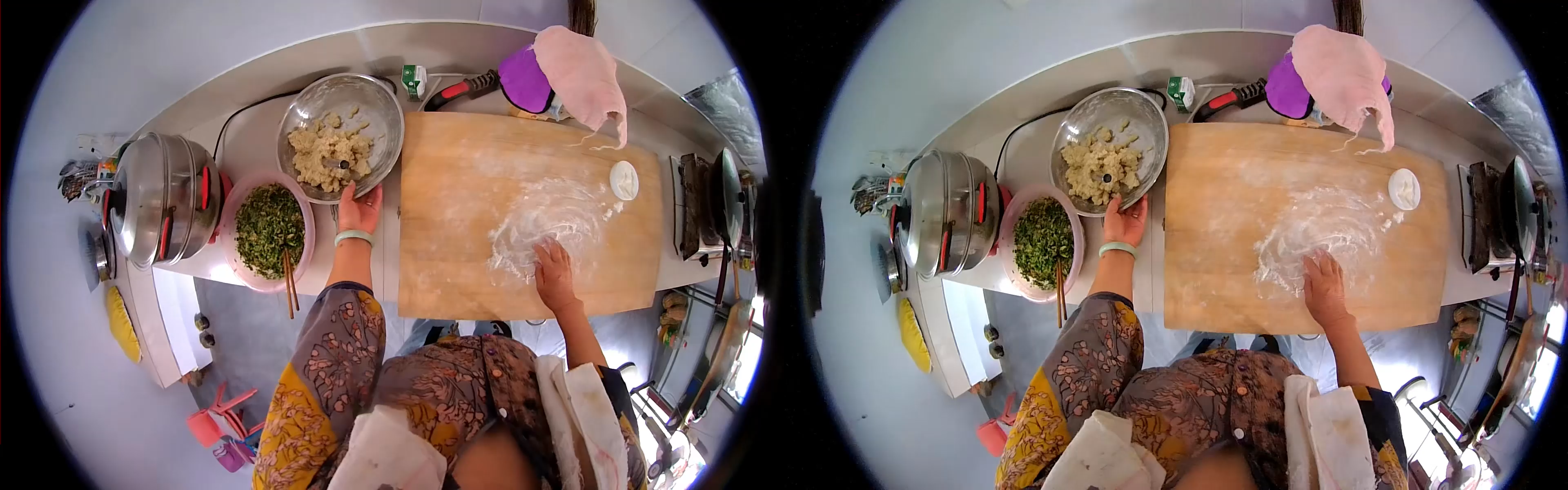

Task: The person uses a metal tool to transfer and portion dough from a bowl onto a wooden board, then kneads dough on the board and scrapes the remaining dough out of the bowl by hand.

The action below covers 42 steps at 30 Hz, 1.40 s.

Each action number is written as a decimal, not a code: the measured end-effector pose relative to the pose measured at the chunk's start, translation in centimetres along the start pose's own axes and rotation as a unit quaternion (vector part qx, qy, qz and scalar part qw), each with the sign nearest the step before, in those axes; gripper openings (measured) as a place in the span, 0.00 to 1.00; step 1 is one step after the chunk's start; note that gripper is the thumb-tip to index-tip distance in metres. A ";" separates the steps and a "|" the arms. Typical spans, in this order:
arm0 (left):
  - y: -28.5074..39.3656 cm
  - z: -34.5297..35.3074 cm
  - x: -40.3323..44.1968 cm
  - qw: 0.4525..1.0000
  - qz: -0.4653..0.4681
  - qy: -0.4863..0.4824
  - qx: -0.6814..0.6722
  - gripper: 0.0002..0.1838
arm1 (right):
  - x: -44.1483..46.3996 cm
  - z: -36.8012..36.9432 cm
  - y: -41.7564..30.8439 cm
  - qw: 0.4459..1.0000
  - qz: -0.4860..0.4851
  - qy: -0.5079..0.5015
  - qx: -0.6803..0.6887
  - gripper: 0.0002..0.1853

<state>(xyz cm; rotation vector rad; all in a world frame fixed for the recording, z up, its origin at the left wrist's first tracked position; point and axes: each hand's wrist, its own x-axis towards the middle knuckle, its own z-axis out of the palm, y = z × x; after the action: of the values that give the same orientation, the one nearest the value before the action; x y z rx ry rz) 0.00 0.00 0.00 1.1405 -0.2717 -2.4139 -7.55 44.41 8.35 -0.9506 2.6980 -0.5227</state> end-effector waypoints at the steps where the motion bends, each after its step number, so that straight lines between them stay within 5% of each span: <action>1: 0.0 0.3 0.2 1.000 -0.009 -0.002 0.000 0.18 | -0.1 -0.1 -0.2 1.000 0.001 0.016 0.016 0.23; 6: -0.3 1.0 1.3 0.996 -0.020 -0.086 0.016 0.19 | -0.7 2.0 -3.0 0.981 -0.163 -0.071 0.076 0.23; 9: 0.3 2.0 0.6 0.994 -0.014 -0.104 -0.013 0.20 | 0.7 3.9 -4.7 0.961 -0.270 -0.042 0.026 0.22; 14: -0.7 3.6 -0.5 0.991 -0.029 -0.127 -0.031 0.22 | 3.9 5.0 -1.7 0.992 -0.117 0.053 0.016 0.25; 23: -2.8 2.5 -3.1 0.987 -0.080 -0.136 -0.028 0.22 | 2.8 2.5 -1.7 0.994 -0.080 0.052 0.050 0.22; 29: -3.9 3.5 -7.4 0.991 -0.055 -0.105 0.060 0.17 | 0.2 0.7 -1.3 0.994 -0.039 0.022 -0.096 0.19; 37: -5.4 1.9 -15.3 0.976 -0.038 -0.092 0.191 0.16 | 3.4 -6.9 -11.1 0.941 -0.092 0.046 0.324 0.20; 42: -6.6 0.5 -19.1 0.960 -0.061 -0.122 0.247 0.18 | 6.9 -5.6 -18.7 0.947 -0.105 -0.059 0.297 0.24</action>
<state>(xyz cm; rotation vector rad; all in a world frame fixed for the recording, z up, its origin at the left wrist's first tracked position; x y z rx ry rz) 8.11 14.96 10.97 1.0733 -0.9537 -2.6798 -4.29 27.86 20.35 -1.0402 2.1297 -1.1906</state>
